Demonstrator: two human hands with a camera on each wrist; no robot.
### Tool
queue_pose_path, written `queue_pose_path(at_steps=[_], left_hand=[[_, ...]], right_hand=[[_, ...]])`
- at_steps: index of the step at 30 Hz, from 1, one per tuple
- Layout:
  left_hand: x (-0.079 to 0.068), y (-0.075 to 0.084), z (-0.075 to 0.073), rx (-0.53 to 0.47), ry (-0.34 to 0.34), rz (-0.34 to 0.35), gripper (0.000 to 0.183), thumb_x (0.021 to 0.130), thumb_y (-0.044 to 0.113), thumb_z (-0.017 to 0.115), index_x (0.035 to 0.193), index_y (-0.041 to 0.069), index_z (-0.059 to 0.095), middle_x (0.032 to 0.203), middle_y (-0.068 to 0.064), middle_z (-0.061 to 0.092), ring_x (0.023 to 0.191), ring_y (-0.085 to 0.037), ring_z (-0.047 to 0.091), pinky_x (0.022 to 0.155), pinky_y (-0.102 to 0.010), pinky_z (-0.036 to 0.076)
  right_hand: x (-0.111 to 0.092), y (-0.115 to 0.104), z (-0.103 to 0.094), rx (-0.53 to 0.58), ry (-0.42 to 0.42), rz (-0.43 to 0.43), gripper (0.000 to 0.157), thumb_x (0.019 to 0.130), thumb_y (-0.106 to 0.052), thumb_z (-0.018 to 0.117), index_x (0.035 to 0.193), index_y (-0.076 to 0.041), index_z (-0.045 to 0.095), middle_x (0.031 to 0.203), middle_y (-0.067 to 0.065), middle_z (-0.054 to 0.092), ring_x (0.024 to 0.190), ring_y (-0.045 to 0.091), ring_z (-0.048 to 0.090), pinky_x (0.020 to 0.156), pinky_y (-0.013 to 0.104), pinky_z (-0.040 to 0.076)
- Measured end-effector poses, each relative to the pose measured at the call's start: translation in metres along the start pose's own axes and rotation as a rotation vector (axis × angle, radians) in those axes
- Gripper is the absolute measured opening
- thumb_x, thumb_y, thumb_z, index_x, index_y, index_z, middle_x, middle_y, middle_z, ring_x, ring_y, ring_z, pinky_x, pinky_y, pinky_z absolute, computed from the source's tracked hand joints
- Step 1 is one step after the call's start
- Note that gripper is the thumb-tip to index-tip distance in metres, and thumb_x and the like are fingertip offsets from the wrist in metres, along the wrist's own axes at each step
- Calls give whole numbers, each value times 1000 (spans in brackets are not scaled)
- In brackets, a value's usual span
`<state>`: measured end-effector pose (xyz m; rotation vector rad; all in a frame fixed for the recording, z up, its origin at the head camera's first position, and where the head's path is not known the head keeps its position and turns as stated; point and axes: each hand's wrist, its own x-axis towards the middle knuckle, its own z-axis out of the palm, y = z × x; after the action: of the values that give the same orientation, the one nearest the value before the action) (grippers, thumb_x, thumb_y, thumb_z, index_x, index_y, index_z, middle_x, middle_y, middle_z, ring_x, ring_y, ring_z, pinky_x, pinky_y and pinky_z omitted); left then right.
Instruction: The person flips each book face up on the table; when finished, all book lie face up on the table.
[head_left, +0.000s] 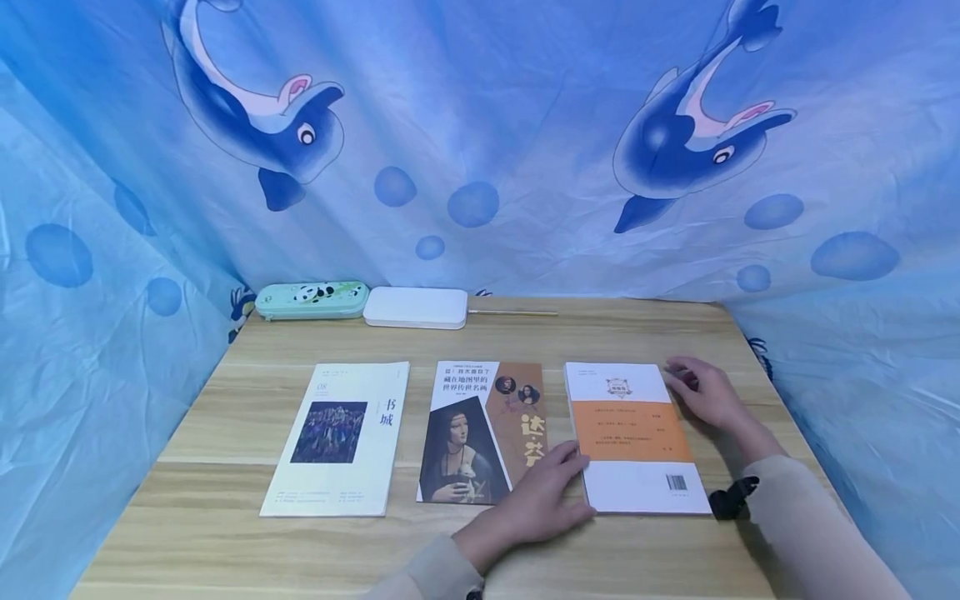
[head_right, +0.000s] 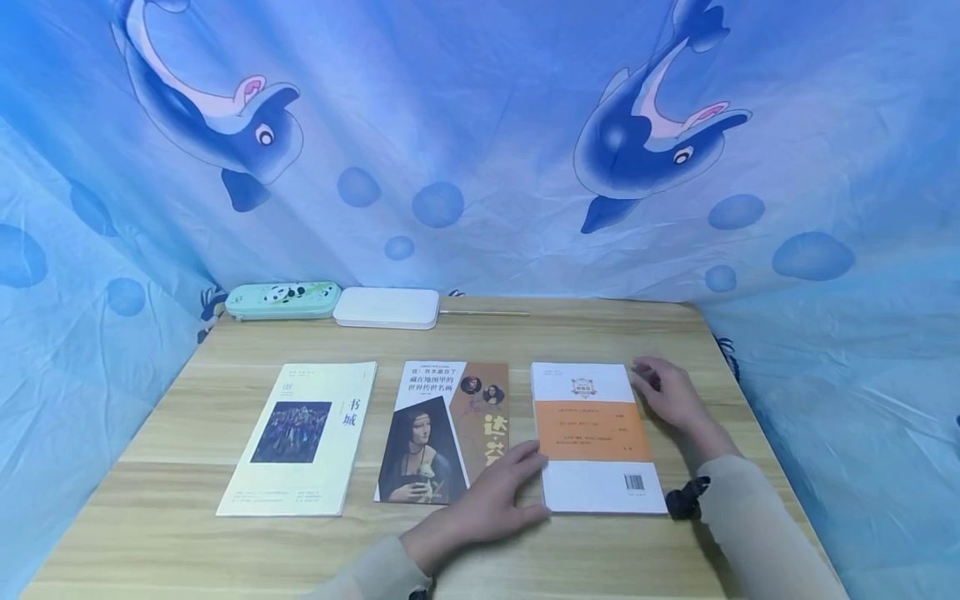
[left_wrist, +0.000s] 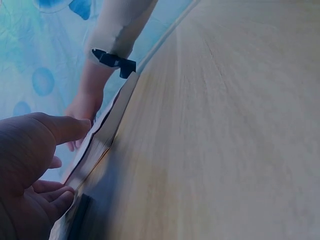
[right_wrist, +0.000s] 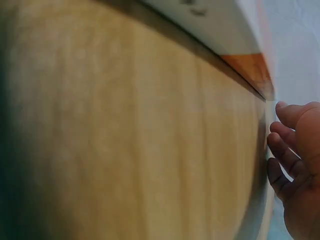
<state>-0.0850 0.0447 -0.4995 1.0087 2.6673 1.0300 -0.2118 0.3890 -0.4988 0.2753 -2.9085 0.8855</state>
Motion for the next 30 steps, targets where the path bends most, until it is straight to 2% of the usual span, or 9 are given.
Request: queue_pose_path(at_steps=[3, 5, 7, 10, 13, 18, 25, 28, 30], left_hand=[[2, 2, 3, 5, -3, -2, 72, 85, 33, 81, 146, 5, 53, 160, -14, 36, 143, -27, 40, 116, -36, 37], [3, 4, 5, 17, 1, -8, 73, 85, 35, 82, 145, 6, 53, 161, -14, 34, 145, -27, 38, 116, -37, 36], [4, 5, 6, 30, 8, -20, 73, 85, 37, 82, 145, 7, 54, 161, -15, 33, 145, -27, 38, 116, -38, 36], [5, 7, 7, 47, 14, -42, 74, 84, 40, 82, 144, 7, 55, 161, -15, 33, 145, -27, 38, 116, -38, 37], [6, 7, 7, 56, 9, -66, 77, 81, 41, 85, 143, 7, 56, 161, -16, 32, 145, -27, 37, 116, -38, 37], [6, 9, 7, 70, -3, -113, 79, 76, 39, 89, 142, 8, 57, 162, -16, 31, 145, -29, 37, 116, -38, 37], [5, 12, 10, 98, -2, -120, 81, 74, 34, 91, 141, 3, 57, 161, -23, 30, 145, -35, 36, 116, -39, 36], [5, 14, 13, 87, -10, -122, 85, 72, 33, 93, 142, 3, 55, 161, -26, 28, 146, -36, 34, 117, -38, 35], [5, 14, 14, 86, -13, -130, 87, 71, 33, 93, 143, 3, 54, 161, -26, 26, 146, -36, 33, 117, -37, 35]], right_hand=[[0, 1, 2, 3, -9, 11, 38, 104, -13, 57, 138, 3, 54, 120, 24, 63, 103, 36, 61, 87, 55, 52], [-1, 1, 3, 18, -38, 19, 41, 104, -13, 56, 142, 3, 50, 126, 27, 60, 111, 41, 59, 93, 59, 50], [0, 0, 3, 30, -91, 4, 45, 104, -9, 55, 146, 5, 45, 135, 30, 54, 122, 46, 53, 100, 64, 45], [2, -2, 4, 56, -191, -23, 52, 104, -4, 52, 152, 6, 35, 149, 32, 41, 138, 52, 37, 109, 69, 33], [4, -5, 5, 79, -244, -46, 54, 103, 0, 50, 154, 4, 33, 154, 31, 37, 143, 51, 31, 112, 69, 28], [4, -10, 8, 113, -226, -65, 51, 103, -1, 53, 152, 1, 40, 150, 28, 43, 141, 50, 34, 111, 69, 29], [2, -5, 7, 210, -191, 4, 46, 102, 0, 55, 147, -7, 51, 149, 23, 47, 137, 47, 41, 109, 67, 35], [1, 1, 6, 241, -153, -29, 45, 99, 5, 58, 142, -5, 56, 145, 24, 50, 131, 45, 47, 106, 59, 42], [-1, 4, 6, 243, -132, -64, 45, 97, 6, 61, 141, -3, 57, 143, 24, 52, 129, 43, 49, 106, 43, 45]])
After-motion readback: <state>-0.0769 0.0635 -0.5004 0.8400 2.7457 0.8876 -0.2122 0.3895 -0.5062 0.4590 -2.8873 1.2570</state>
